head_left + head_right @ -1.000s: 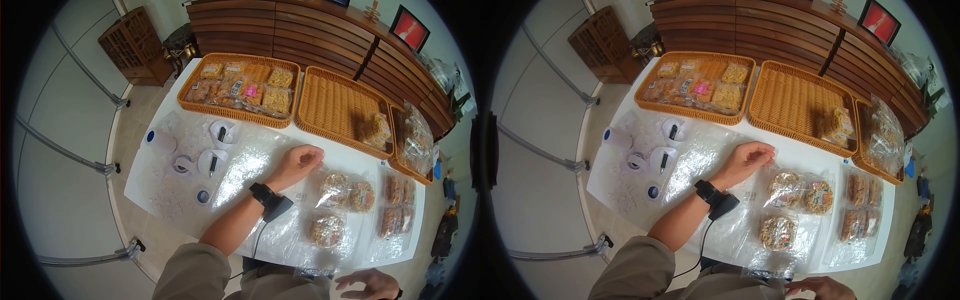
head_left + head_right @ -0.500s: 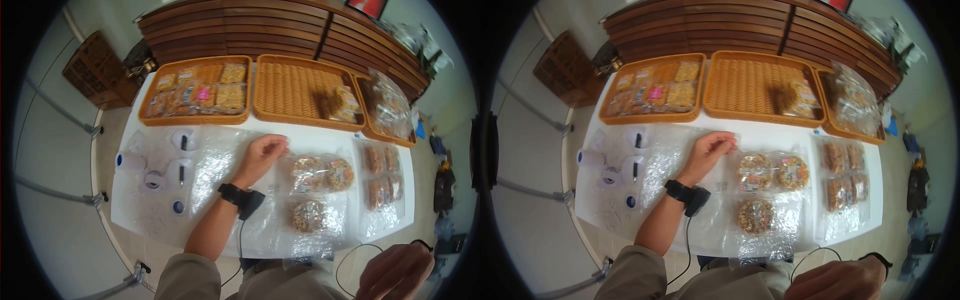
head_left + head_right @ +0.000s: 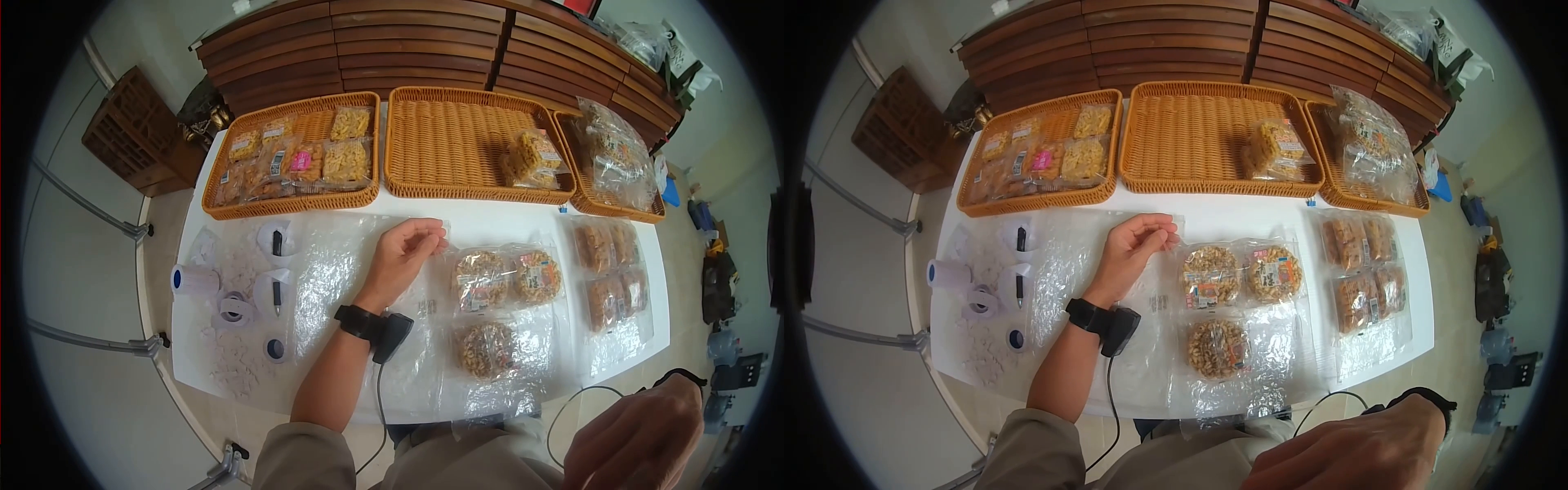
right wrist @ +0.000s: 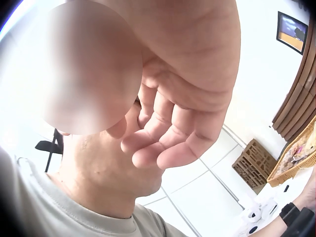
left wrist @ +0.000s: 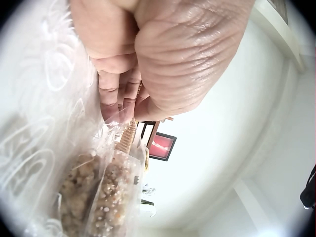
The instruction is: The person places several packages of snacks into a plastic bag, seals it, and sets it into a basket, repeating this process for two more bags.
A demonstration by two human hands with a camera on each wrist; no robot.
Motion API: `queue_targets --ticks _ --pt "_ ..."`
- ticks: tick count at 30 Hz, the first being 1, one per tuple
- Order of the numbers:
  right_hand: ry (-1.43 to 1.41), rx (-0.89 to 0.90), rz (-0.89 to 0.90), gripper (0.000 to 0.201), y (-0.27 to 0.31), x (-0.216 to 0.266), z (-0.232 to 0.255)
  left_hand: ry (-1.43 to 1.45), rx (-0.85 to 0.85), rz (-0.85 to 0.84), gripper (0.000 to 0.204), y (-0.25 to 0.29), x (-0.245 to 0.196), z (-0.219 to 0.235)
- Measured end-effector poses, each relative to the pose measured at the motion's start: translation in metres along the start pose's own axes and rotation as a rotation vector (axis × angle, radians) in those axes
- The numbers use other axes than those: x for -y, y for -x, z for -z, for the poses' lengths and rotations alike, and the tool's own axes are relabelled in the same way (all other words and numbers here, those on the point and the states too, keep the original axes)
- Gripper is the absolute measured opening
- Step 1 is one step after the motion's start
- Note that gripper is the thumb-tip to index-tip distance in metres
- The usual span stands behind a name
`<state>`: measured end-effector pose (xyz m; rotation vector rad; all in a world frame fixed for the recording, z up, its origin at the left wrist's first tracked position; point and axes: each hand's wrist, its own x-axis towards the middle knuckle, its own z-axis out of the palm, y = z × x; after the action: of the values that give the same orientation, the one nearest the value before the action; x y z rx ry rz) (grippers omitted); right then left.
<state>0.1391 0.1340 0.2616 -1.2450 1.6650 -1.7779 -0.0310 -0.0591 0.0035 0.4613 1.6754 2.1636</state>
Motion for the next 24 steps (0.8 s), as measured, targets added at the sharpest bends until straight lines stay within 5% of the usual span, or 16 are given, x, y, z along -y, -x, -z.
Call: queue_targets --ticks 16,22,23,24 --pt "-0.121 -0.054 -0.004 0.01 -0.001 -0.007 -0.001 -0.02 -0.015 -0.02 0.019 -0.001 0.001 0.0" --pt "-0.11 0.111 0.043 0.018 0.005 -0.012 0.017 -0.014 -0.018 -0.012 0.019 -0.001 0.001 0.0" --pt "-0.176 0.171 -0.054 0.017 0.009 -0.017 0.031 -0.015 -0.02 0.003 0.02 -0.001 0.0 0.0" --pt "-0.12 0.043 -0.091 0.019 0.021 -0.024 0.041 -0.017 -0.021 0.018 0.021 -0.001 -0.001 0.0"
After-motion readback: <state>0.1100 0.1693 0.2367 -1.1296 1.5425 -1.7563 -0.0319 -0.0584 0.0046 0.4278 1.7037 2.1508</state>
